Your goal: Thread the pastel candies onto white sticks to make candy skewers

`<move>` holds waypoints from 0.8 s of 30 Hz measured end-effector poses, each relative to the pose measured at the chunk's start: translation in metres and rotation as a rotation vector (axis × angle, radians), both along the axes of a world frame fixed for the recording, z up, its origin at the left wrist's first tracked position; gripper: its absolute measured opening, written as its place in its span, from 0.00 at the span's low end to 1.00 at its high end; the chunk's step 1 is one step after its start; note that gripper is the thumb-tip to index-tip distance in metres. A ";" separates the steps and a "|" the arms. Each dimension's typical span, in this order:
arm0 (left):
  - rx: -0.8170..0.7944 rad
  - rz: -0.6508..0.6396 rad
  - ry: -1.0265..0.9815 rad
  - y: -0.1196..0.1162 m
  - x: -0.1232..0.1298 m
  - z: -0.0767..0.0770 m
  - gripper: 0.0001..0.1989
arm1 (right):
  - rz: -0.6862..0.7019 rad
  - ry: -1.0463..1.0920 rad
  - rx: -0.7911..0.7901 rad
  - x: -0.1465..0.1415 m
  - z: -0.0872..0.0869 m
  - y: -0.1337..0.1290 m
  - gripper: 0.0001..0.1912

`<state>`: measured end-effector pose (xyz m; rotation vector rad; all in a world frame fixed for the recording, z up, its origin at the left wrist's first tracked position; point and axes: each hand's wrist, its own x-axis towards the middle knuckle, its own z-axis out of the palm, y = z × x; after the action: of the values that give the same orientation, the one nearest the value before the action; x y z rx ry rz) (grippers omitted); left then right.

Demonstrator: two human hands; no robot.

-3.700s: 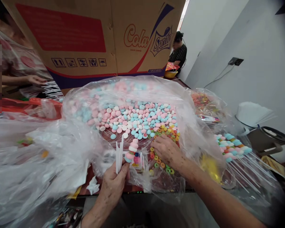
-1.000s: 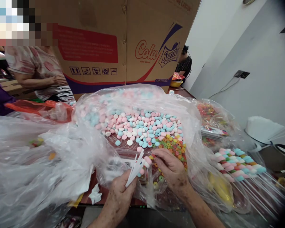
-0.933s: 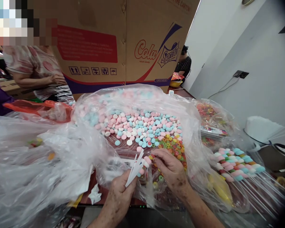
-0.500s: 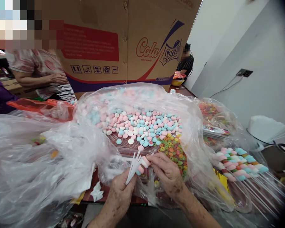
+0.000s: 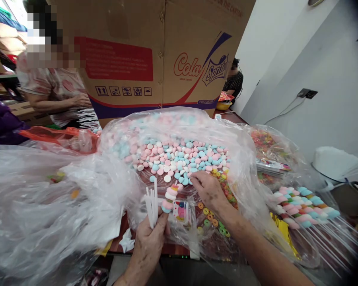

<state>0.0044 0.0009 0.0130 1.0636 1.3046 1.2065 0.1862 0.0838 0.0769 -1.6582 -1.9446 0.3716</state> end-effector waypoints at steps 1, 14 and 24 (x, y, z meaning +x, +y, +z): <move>-0.012 -0.007 -0.034 0.000 0.000 -0.001 0.24 | 0.000 -0.175 -0.003 -0.004 -0.001 0.006 0.11; -0.062 0.056 -0.115 -0.001 0.003 0.007 0.20 | 0.272 -0.557 0.148 -0.009 -0.033 -0.002 0.10; -0.045 0.059 -0.153 -0.001 0.003 0.003 0.22 | 0.147 -0.254 0.101 -0.022 -0.020 0.005 0.05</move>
<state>0.0070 -0.0002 0.0163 0.8886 1.2455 1.2714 0.1638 0.0891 0.0574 -1.5647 -2.2391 0.1182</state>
